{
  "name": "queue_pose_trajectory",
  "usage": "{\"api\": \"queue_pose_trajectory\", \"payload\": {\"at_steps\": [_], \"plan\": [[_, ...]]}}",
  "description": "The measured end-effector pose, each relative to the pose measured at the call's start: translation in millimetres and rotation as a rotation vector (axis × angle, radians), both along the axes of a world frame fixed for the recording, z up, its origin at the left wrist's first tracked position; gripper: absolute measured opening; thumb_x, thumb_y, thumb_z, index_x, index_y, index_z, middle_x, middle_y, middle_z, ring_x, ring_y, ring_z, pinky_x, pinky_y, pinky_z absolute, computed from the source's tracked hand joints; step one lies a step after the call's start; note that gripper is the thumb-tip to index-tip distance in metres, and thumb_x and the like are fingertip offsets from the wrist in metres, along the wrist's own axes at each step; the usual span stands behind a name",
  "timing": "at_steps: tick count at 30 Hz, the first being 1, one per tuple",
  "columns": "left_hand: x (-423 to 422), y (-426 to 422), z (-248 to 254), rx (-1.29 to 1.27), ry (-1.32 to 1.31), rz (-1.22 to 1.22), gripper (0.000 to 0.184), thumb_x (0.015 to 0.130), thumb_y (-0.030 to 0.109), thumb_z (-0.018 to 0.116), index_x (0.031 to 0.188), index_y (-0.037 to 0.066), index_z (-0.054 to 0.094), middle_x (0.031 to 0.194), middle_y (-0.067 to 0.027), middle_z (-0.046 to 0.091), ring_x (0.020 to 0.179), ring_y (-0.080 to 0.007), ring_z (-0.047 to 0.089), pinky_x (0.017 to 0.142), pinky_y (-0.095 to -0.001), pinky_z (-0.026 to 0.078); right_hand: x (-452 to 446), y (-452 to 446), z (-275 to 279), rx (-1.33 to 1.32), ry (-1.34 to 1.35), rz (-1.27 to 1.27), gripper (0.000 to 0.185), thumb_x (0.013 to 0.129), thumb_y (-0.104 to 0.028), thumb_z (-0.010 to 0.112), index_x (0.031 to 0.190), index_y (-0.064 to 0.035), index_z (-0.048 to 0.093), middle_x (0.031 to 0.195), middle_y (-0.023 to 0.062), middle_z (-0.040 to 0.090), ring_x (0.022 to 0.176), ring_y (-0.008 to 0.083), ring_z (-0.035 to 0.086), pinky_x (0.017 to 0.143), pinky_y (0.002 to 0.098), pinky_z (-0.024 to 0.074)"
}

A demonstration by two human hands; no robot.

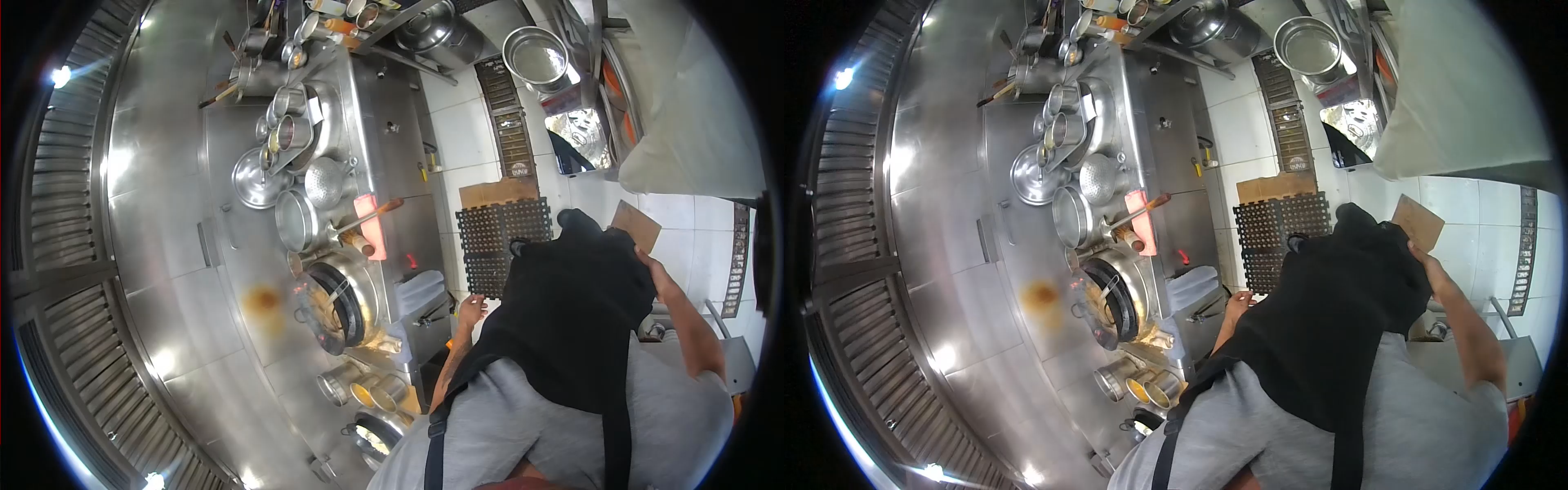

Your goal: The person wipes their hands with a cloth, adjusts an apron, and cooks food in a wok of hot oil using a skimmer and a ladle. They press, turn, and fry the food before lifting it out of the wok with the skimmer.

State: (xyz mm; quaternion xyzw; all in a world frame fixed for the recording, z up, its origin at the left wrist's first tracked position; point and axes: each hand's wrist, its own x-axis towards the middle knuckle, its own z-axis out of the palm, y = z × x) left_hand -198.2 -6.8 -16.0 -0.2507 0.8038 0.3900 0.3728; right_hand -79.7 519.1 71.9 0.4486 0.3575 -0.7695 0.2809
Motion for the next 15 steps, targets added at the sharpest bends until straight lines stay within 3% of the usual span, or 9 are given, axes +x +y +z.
{"api": "queue_pose_trajectory", "payload": {"at_steps": [8, 15], "plan": [[-4, 21, 22, -0.088, -0.043, -0.039, 0.029, 0.087, 0.031, 0.056, 0.101, 0.006, 0.056, 0.074, -0.0073, 0.065, 0.053, -0.0113, 0.060, 0.045, -0.0232, 0.045, 4, -3, 0, -0.056, 0.027, -0.050, 0.068, 0.082, -0.055, 0.053, 0.125, -0.0027, 0.046, 0.123, 0.0132, 0.052, 0.109, 0.0219, 0.052, 0.095, 0.0313, 0.0391], [0, 16, 6, -0.003, -0.035, 0.038, 0.028, 0.088, 0.031, 0.055, 0.098, 0.006, 0.057, 0.073, -0.0068, 0.064, 0.051, -0.0111, 0.059, 0.043, -0.0224, 0.044, 9, 0, -7, -0.040, -0.021, -0.020, 0.068, 0.082, -0.055, 0.053, 0.126, -0.0032, 0.046, 0.122, 0.0122, 0.053, 0.108, 0.0214, 0.052, 0.094, 0.0312, 0.0394]]}}
